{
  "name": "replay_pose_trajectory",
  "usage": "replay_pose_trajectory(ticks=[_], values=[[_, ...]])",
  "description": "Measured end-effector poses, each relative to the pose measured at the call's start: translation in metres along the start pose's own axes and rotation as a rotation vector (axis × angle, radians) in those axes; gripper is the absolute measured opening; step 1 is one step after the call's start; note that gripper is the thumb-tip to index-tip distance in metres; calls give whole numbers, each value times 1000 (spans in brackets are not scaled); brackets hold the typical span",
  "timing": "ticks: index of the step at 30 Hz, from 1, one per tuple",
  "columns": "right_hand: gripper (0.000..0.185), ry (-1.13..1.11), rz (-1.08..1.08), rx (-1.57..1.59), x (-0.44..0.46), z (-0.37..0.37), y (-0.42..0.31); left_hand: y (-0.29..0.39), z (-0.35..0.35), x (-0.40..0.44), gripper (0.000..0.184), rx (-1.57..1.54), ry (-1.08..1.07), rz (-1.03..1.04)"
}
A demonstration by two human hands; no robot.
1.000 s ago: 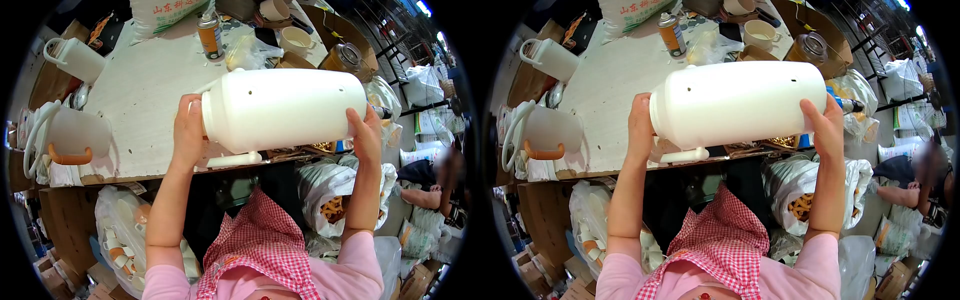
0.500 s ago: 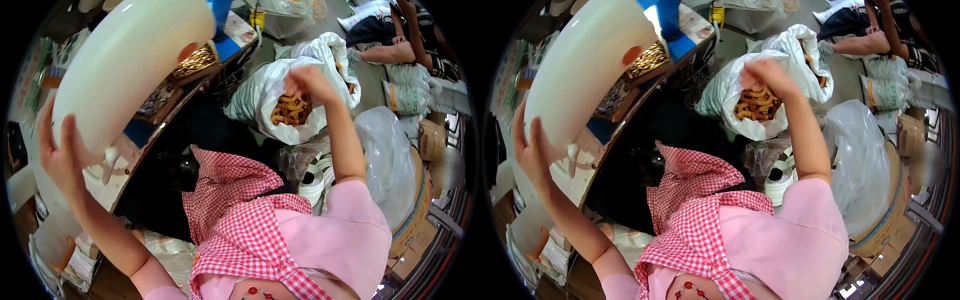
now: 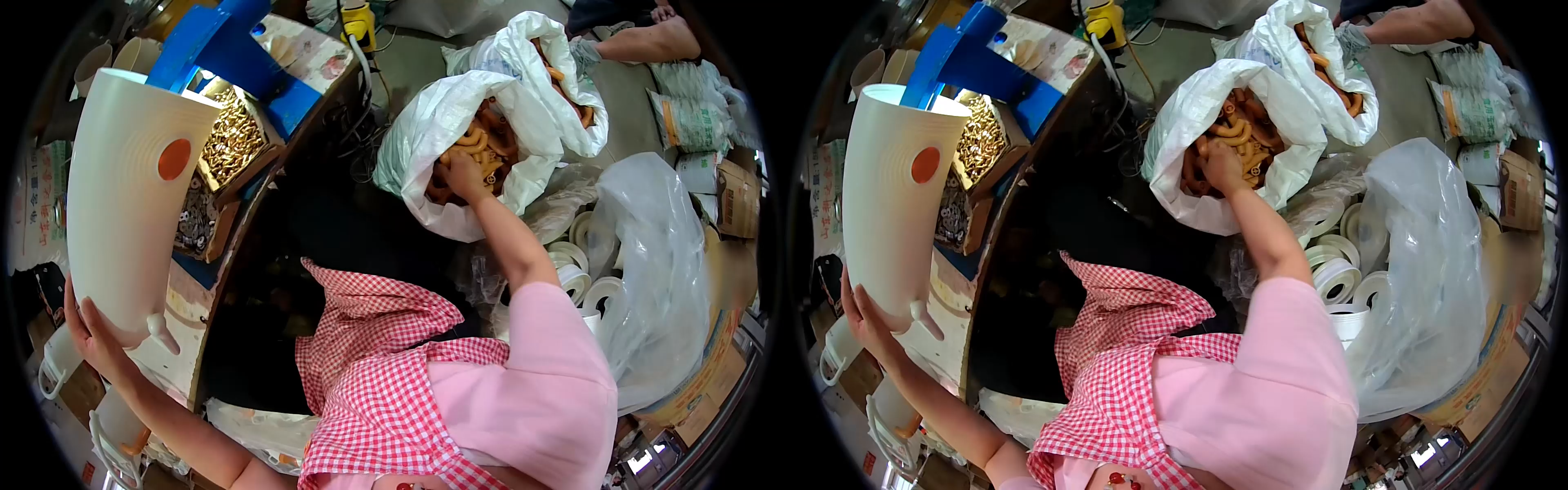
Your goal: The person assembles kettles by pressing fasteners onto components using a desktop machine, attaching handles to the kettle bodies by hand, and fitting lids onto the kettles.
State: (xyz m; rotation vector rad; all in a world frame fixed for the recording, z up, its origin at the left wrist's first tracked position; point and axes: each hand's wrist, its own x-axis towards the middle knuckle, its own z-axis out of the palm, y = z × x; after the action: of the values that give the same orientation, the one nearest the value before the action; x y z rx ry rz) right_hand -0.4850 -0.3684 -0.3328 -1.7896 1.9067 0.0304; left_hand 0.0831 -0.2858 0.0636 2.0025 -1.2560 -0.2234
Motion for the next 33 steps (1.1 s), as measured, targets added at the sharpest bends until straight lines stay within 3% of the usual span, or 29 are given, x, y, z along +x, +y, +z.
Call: replay_pose_trajectory(ticks=[1, 3, 5, 11, 13, 14, 15, 16, 17, 19, 21, 23, 28, 31, 33], values=[[25, 7, 4, -2, -12, -17, -6, 1, 0, 0, 48, 33, 11, 7], [20, 239, -268, 449, -47, -66, -17, -22, -8, 6, 47, 2, -3, -3], [21, 234, -451, 558, -81, -115, -37, -1, 1, -2, 47, -33, 12, -98], [21, 426, -673, 816, -116, -170, -84, -19, -6, 8, 48, 73, -18, 18], [18, 174, -416, 909, -125, -187, -99, -44, -10, 20, 46, 42, -53, 139], [16, 232, -554, 800, -128, -208, -122, -41, -4, 17, 45, 28, -37, 189], [15, 220, -502, 667, -124, -211, -128, -31, 3, 12, 44, 36, -7, 235], [16, 60, -427, 829, -127, -228, -154, -33, 4, 9, 43, 179, 57, 371], [19, -39, -483, 1021, -129, -240, -184, -17, 9, 1, 44, 150, 84, 357], [22, -153, -631, 963, -133, -271, -247, 0, 13, -2, 51, 122, 79, 361], [22, -118, -949, 772, -134, -297, -332, 6, 6, -7, 56, 133, 117, 282], [25, -266, -1061, 610, -144, -318, -417, 0, 10, -11, 60, 144, 193, 265], [29, -274, -1166, 208, -142, -294, -563, 1, 11, -13, 53, 48, 319, 248], [27, -439, -1086, 141, -123, -271, -590, -1, 12, -14, 56, 2, 303, 178], [26, -407, -1102, 75, -123, -266, -594, -5, 15, -15, 49, 6, 382, 218]])
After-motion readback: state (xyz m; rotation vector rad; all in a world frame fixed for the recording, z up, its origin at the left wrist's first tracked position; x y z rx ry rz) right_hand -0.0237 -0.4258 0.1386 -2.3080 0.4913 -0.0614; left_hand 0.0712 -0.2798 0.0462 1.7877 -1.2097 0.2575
